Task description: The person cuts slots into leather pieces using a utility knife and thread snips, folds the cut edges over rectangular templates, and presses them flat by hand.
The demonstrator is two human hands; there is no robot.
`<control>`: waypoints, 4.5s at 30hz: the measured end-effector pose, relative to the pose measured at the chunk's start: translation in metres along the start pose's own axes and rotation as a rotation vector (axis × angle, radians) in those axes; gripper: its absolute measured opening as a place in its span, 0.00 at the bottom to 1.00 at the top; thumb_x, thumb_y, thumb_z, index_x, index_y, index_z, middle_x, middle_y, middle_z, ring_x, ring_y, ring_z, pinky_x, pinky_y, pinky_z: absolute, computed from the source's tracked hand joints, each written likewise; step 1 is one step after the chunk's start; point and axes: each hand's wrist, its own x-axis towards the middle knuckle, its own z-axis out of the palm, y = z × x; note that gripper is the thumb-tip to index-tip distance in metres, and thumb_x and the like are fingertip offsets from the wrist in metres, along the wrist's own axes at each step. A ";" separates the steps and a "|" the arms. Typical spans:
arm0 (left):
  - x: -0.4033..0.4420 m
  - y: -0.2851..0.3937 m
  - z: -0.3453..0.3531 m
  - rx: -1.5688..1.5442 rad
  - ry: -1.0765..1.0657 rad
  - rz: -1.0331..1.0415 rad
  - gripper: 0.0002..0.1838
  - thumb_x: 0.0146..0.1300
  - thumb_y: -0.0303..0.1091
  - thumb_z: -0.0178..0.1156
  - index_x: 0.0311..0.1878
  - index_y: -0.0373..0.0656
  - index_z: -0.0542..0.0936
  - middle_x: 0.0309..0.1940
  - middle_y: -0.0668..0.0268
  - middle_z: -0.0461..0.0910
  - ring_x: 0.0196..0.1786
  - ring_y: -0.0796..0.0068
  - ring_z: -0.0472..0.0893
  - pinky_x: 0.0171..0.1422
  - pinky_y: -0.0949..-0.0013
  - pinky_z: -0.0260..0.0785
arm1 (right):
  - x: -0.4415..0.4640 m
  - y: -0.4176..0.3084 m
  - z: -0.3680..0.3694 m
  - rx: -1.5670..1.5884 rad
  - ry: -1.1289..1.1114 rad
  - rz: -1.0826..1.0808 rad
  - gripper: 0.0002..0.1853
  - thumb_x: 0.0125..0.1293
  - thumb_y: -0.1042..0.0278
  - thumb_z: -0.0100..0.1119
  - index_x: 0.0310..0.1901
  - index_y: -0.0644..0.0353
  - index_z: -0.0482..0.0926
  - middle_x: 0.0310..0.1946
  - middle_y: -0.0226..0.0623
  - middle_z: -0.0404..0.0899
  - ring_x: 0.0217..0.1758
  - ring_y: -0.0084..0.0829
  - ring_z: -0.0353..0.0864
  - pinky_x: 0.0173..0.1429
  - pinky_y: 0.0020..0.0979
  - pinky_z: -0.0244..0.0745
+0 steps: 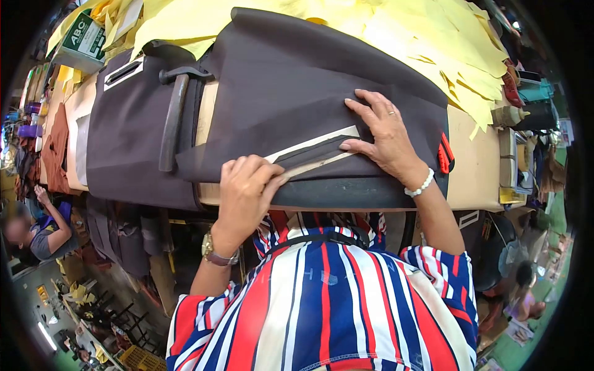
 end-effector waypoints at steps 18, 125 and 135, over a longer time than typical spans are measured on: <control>-0.022 -0.017 -0.008 -0.103 0.031 -0.091 0.07 0.49 0.28 0.66 0.34 0.42 0.81 0.32 0.66 0.74 0.38 0.66 0.73 0.43 0.65 0.60 | 0.012 -0.038 0.018 -0.003 -0.035 -0.107 0.32 0.54 0.51 0.63 0.60 0.53 0.69 0.62 0.43 0.63 0.67 0.47 0.57 0.69 0.46 0.52; 0.134 -0.323 -0.127 0.426 0.106 -0.879 0.60 0.42 0.74 0.56 0.72 0.41 0.53 0.73 0.50 0.44 0.75 0.45 0.38 0.71 0.35 0.27 | 0.213 -0.090 0.059 0.144 0.268 -0.146 0.35 0.55 0.77 0.56 0.66 0.52 0.60 0.27 0.43 0.80 0.26 0.44 0.80 0.31 0.42 0.74; 0.131 -0.314 -0.124 0.374 0.089 -0.869 0.68 0.30 0.80 0.60 0.71 0.41 0.54 0.73 0.47 0.42 0.75 0.43 0.35 0.71 0.35 0.27 | 0.206 -0.190 0.101 0.331 -0.032 -0.384 0.38 0.51 0.79 0.54 0.67 0.51 0.58 0.39 0.47 0.80 0.29 0.47 0.80 0.32 0.42 0.75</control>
